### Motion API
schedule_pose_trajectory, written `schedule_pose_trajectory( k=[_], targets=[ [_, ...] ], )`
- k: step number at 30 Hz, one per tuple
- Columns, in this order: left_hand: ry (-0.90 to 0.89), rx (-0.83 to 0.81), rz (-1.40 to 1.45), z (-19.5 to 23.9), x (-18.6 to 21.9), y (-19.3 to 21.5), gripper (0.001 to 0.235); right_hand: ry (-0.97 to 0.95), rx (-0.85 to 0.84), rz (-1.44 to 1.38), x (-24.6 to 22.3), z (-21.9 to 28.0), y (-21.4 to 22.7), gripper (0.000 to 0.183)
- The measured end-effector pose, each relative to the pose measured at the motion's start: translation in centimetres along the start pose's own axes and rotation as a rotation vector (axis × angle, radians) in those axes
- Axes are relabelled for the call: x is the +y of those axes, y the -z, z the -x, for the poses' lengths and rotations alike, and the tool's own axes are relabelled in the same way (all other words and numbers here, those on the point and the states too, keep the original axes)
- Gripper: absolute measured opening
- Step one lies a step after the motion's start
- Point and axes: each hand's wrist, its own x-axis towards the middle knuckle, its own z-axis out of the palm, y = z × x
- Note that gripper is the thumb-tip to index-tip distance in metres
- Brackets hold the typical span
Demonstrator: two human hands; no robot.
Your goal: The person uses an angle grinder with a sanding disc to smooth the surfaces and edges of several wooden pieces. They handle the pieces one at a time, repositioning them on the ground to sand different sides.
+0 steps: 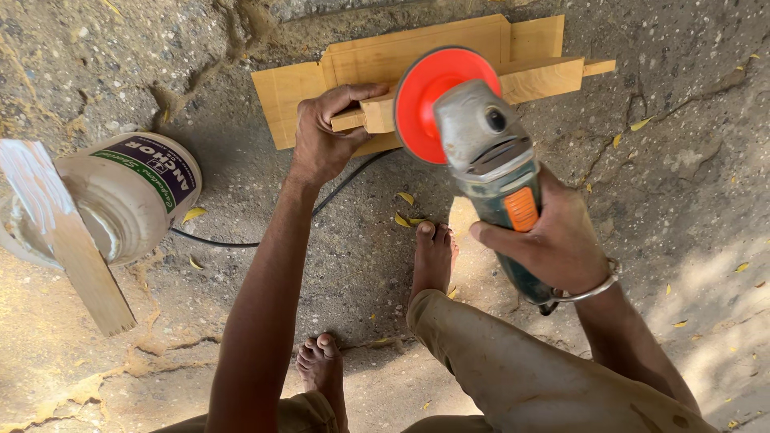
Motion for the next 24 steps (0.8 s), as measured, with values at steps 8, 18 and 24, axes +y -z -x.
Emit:
schedule_pose_trajectory(
  k=[8, 18, 24],
  targets=[
    [-0.018, 0.021, -0.026, 0.0, -1.1, -0.3, 0.045, -0.112, 0.093, 0.007, 5.0, 1.9, 3.2, 0.048],
    [-0.034, 0.030, -0.044, 0.1, -0.5, -0.2, 0.041, 0.152, -0.026, -0.073, 3.4, 0.6, -0.5, 0.061],
    [0.016, 0.062, -0.026, 0.4, 0.8, 0.0, 0.036, 0.090, -0.059, -0.112, 0.0, 0.5, -1.5, 0.069]
  ],
)
